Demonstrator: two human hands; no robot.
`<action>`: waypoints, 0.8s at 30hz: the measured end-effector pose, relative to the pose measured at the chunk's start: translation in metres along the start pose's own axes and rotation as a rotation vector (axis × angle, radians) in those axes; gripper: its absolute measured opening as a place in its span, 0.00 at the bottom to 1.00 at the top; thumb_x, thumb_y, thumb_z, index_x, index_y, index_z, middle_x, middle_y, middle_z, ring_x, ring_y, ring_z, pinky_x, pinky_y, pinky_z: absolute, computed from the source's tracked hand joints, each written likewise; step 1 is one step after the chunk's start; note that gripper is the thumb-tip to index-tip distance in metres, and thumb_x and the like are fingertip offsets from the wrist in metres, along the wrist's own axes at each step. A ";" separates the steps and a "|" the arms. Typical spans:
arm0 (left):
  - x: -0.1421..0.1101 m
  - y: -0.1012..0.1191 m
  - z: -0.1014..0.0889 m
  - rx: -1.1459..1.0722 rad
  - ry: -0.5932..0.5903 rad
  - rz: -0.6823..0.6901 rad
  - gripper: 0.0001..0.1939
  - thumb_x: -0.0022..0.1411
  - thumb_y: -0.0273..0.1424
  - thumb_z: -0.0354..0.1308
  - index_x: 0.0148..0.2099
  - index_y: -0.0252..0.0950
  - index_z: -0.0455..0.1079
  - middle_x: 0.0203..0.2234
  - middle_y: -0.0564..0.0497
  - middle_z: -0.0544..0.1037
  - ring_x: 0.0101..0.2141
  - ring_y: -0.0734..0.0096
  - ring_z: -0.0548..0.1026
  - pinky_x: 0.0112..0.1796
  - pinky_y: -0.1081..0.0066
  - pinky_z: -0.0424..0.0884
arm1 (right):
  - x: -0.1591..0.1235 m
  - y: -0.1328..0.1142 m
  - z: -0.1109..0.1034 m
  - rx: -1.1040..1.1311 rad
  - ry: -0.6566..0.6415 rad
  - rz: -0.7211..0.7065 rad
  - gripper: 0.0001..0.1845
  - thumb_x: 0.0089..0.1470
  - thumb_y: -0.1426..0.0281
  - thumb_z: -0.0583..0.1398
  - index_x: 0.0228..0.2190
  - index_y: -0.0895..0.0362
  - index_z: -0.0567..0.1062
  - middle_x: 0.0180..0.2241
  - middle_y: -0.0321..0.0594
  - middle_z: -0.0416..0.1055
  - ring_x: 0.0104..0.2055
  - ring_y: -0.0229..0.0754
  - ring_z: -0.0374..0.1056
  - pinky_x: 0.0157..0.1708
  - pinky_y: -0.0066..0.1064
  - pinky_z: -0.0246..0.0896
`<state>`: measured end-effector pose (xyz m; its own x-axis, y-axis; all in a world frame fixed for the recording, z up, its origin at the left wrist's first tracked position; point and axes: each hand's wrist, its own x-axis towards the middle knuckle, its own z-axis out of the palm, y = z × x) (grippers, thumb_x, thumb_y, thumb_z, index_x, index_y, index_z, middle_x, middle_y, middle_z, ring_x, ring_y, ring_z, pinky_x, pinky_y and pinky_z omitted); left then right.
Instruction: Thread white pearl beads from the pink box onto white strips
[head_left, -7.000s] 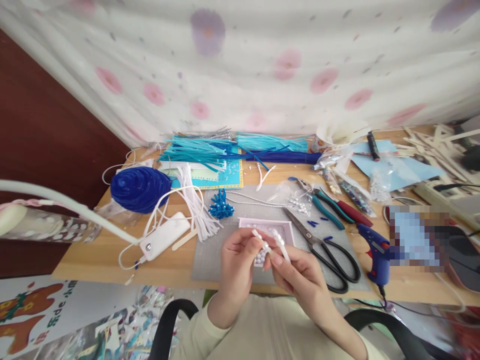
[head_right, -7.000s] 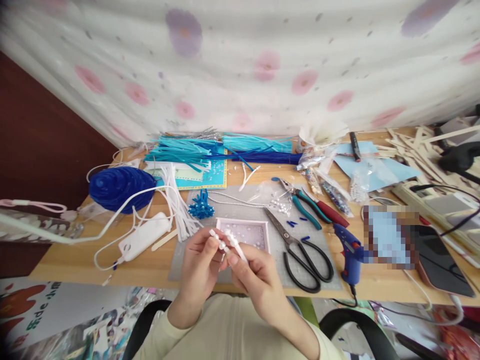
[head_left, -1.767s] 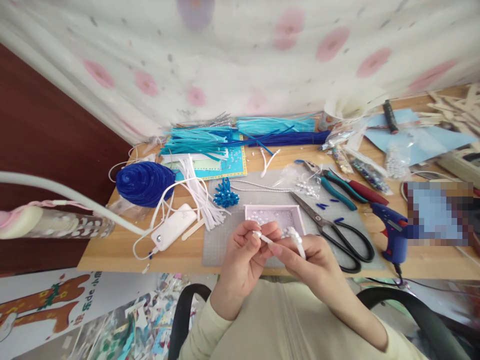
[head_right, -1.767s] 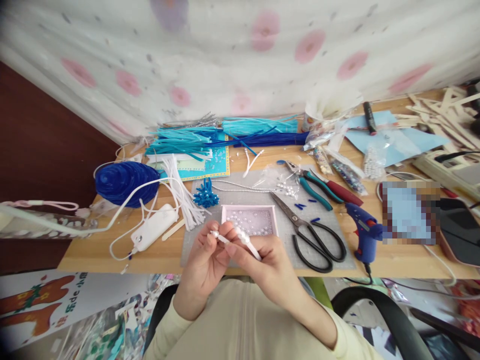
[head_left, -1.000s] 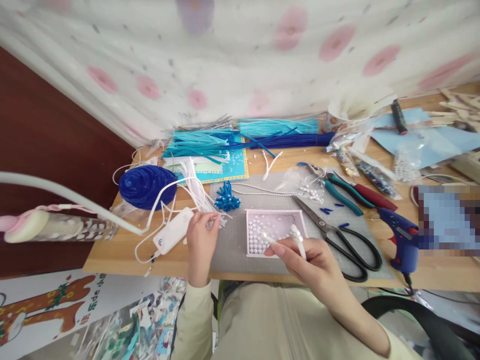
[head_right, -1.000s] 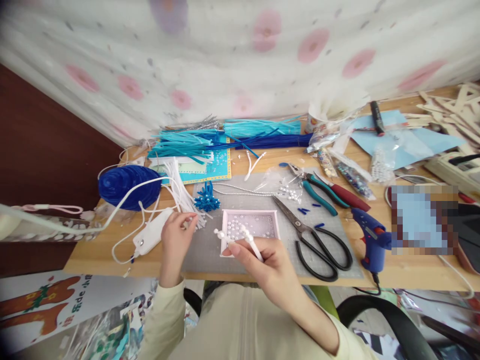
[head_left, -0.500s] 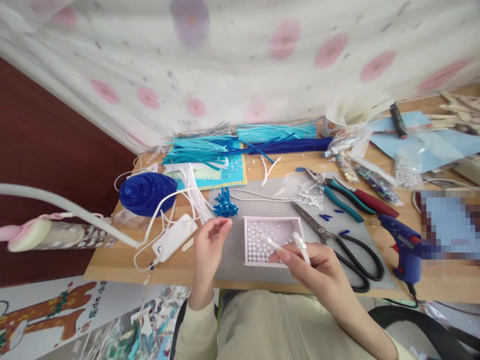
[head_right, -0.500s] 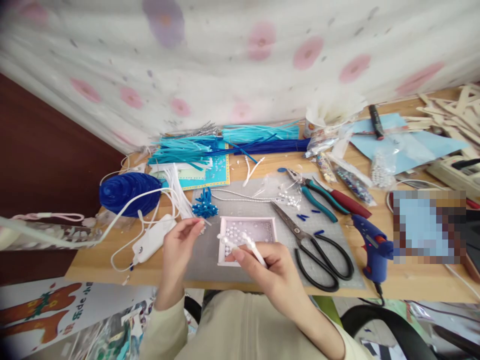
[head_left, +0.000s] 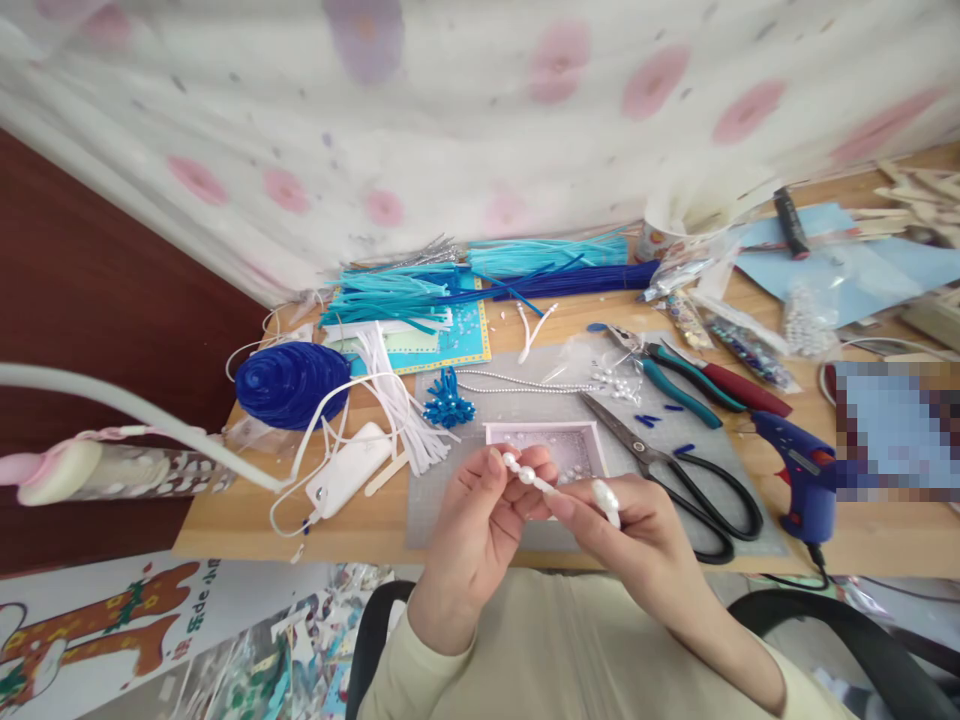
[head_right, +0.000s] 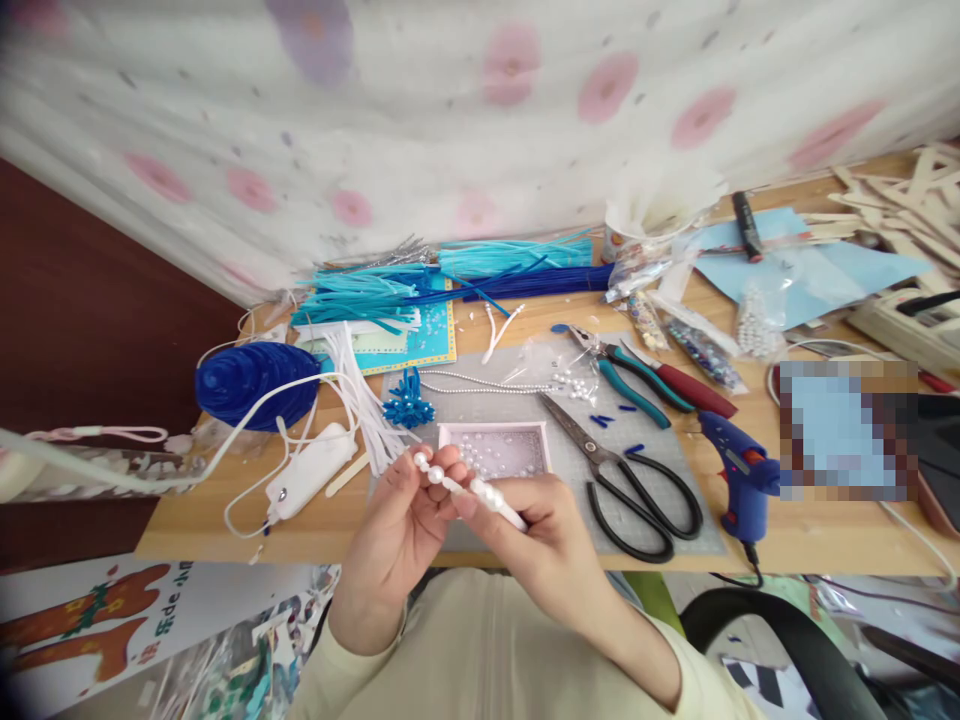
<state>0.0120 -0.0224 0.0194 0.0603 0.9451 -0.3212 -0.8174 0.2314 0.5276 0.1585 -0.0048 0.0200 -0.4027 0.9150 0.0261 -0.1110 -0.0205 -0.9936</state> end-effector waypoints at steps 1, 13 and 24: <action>0.000 -0.001 0.001 -0.004 -0.006 0.000 0.09 0.51 0.34 0.78 0.33 0.38 0.83 0.33 0.52 0.89 0.33 0.73 0.86 0.30 0.83 0.79 | 0.000 0.000 0.000 -0.001 0.000 0.003 0.27 0.61 0.54 0.63 0.18 0.59 0.77 0.16 0.29 0.47 0.19 0.31 0.41 0.18 0.27 0.38; 0.000 -0.003 0.000 0.034 0.038 0.019 0.11 0.48 0.35 0.79 0.32 0.39 0.82 0.32 0.52 0.88 0.32 0.71 0.86 0.30 0.81 0.79 | -0.004 0.002 -0.001 0.012 0.018 0.056 0.32 0.60 0.52 0.63 0.12 0.57 0.65 0.15 0.28 0.46 0.18 0.30 0.40 0.17 0.28 0.35; -0.005 0.015 -0.015 0.663 0.072 0.343 0.11 0.59 0.41 0.72 0.34 0.40 0.81 0.33 0.49 0.88 0.38 0.62 0.86 0.41 0.70 0.79 | -0.004 -0.003 -0.003 -0.052 -0.031 0.099 0.24 0.59 0.53 0.63 0.24 0.59 0.83 0.14 0.29 0.51 0.18 0.31 0.44 0.17 0.27 0.39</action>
<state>-0.0090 -0.0274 0.0167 -0.1921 0.9771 -0.0918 -0.2652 0.0383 0.9634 0.1630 -0.0070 0.0229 -0.4372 0.8967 -0.0697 -0.0222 -0.0882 -0.9959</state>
